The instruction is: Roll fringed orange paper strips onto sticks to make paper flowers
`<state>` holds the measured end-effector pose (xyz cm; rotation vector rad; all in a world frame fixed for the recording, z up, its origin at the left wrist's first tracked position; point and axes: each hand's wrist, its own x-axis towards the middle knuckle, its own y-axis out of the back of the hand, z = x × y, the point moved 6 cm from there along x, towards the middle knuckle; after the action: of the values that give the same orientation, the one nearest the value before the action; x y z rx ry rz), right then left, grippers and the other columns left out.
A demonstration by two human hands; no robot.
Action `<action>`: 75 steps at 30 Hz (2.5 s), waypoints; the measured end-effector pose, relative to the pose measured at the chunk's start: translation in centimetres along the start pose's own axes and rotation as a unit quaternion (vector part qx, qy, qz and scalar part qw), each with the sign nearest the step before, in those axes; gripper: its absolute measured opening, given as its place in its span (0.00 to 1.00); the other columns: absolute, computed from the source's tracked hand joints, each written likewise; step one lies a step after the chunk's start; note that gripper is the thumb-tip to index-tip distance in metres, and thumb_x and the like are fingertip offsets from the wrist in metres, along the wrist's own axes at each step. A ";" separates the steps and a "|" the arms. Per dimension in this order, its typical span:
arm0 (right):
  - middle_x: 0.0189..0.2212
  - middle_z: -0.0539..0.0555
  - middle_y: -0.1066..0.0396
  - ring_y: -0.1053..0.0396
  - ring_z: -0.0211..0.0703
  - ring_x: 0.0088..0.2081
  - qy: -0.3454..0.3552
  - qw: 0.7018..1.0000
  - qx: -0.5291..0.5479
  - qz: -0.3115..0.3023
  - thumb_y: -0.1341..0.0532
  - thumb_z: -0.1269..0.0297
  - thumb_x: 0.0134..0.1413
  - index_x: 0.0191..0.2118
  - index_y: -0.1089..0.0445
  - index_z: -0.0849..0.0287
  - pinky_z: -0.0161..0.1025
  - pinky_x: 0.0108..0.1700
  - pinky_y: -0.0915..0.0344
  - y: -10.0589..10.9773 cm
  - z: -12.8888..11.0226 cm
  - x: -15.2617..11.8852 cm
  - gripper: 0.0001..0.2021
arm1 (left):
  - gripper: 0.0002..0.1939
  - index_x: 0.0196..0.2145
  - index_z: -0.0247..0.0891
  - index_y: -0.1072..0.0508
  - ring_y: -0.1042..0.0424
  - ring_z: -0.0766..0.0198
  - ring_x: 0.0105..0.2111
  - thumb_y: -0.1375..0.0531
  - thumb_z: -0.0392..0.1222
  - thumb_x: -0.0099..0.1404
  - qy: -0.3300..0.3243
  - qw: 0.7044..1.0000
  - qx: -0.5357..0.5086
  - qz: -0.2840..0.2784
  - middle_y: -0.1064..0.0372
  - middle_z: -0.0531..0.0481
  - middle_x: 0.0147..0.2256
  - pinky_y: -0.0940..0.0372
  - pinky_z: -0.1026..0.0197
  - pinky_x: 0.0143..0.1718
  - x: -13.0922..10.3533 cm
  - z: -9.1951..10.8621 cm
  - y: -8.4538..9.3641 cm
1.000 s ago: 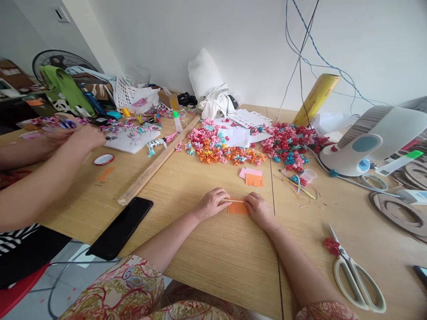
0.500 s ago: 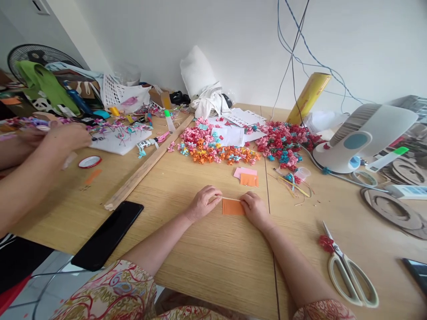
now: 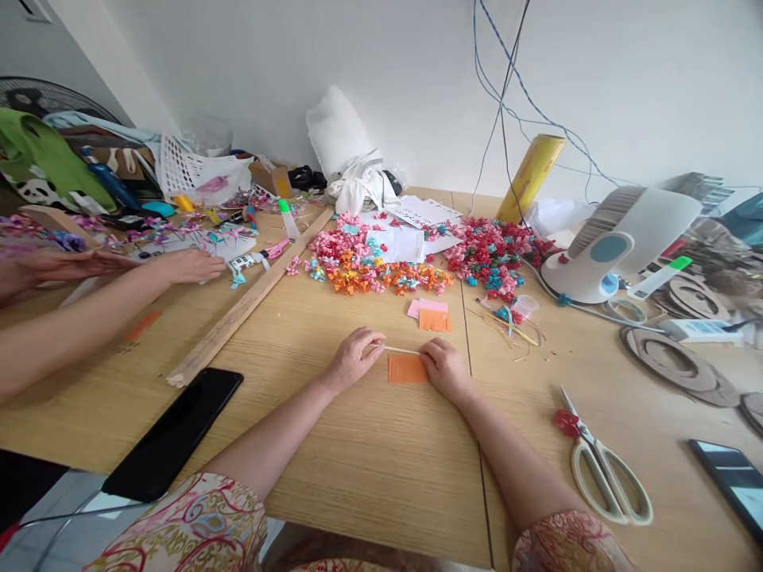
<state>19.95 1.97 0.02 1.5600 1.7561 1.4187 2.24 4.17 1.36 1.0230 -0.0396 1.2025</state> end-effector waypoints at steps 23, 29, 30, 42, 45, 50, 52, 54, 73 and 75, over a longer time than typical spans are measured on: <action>0.34 0.54 0.36 0.38 0.40 0.33 -0.120 0.971 -0.202 0.029 0.54 0.66 0.57 0.35 0.36 0.58 0.32 0.26 0.50 7.4 0.1 -9.7 0.10 | 0.11 0.40 0.34 0.34 0.36 0.69 0.27 0.49 0.33 0.58 -0.006 0.997 0.066 0.038 0.35 0.51 0.28 0.39 0.67 0.32 0.2 -1.5 -0.1; 0.33 0.54 0.35 0.38 0.40 0.33 -0.233 0.942 -0.238 0.032 0.53 0.67 0.57 0.35 0.37 0.58 0.34 0.28 0.49 7.1 -0.1 -17.7 0.09 | 0.12 0.40 0.35 0.35 0.36 0.68 0.26 0.50 0.33 0.58 -0.023 0.995 0.091 0.014 0.35 0.51 0.27 0.40 0.66 0.32 0.2 -1.4 -0.6; 0.33 0.54 0.35 0.38 0.41 0.34 -0.250 0.937 -0.241 0.046 0.53 0.67 0.57 0.35 0.37 0.58 0.34 0.29 0.48 7.1 -0.2 -18.4 0.09 | 0.12 0.40 0.35 0.34 0.36 0.68 0.27 0.50 0.32 0.58 -0.028 0.995 0.097 0.008 0.34 0.51 0.27 0.40 0.66 0.33 0.2 -1.3 -0.7; 0.31 0.55 0.35 0.38 0.44 0.36 -0.251 0.932 -0.247 0.084 0.54 0.68 0.55 0.35 0.37 0.59 0.36 0.34 0.46 7.3 -0.6 -18.5 0.10 | 0.13 0.41 0.35 0.35 0.32 0.63 0.35 0.51 0.30 0.58 -0.135 0.985 0.090 -0.066 0.31 0.46 0.35 0.38 0.61 0.38 -0.2 2.2 -3.9; 0.31 0.55 0.35 0.38 0.43 0.36 -0.258 0.929 -0.252 0.079 0.55 0.68 0.56 0.34 0.37 0.59 0.36 0.33 0.46 7.3 -0.5 -18.5 0.10 | 0.13 0.41 0.35 0.35 0.32 0.64 0.34 0.51 0.29 0.58 -0.133 0.987 0.051 -0.071 0.31 0.47 0.34 0.38 0.62 0.37 0.3 2.6 -4.6; 0.30 0.54 0.35 0.38 0.42 0.35 -0.274 0.923 -0.262 0.070 0.55 0.66 0.56 0.33 0.38 0.58 0.36 0.34 0.45 7.4 -0.6 -18.5 0.10 | 0.14 0.42 0.36 0.36 0.33 0.65 0.31 0.51 0.29 0.58 -0.112 0.991 0.008 -0.067 0.32 0.49 0.31 0.39 0.64 0.34 1.2 2.3 -5.0; 0.30 0.53 0.35 0.38 0.42 0.36 -0.272 0.923 -0.265 0.067 0.55 0.66 0.57 0.33 0.38 0.58 0.36 0.34 0.45 7.4 -0.7 -18.4 0.10 | 0.14 0.42 0.36 0.36 0.33 0.66 0.29 0.50 0.29 0.58 -0.103 0.993 0.000 -0.064 0.33 0.50 0.29 0.39 0.65 0.33 1.5 2.1 -5.0; 0.31 0.53 0.35 0.37 0.42 0.36 -0.270 0.924 -0.263 0.067 0.55 0.66 0.57 0.34 0.38 0.58 0.36 0.35 0.45 7.4 -0.7 -18.5 0.11 | 0.13 0.41 0.36 0.36 0.34 0.66 0.28 0.50 0.29 0.58 -0.097 0.993 -0.005 -0.062 0.33 0.51 0.28 0.40 0.65 0.32 1.6 1.9 -5.1; 0.31 0.54 0.34 0.36 0.43 0.35 -0.270 0.920 -0.278 0.052 0.55 0.65 0.56 0.34 0.39 0.58 0.37 0.35 0.42 7.3 -0.1 -18.4 0.10 | 0.14 0.41 0.37 0.35 0.34 0.67 0.28 0.50 0.29 0.58 -0.079 0.994 -0.061 -0.049 0.33 0.50 0.29 0.40 0.66 0.32 2.3 2.0 -5.4; 0.31 0.54 0.34 0.36 0.43 0.35 -0.274 0.917 -0.286 0.050 0.55 0.65 0.57 0.34 0.39 0.58 0.37 0.35 0.42 7.3 0.1 -18.4 0.10 | 0.14 0.41 0.36 0.35 0.33 0.67 0.28 0.50 0.29 0.58 -0.081 0.993 -0.063 -0.055 0.32 0.49 0.29 0.40 0.66 0.32 2.3 2.0 -5.4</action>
<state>29.16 -15.52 0.40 1.5200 0.8480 1.2192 8.33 4.64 0.33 0.9963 -0.1823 1.0029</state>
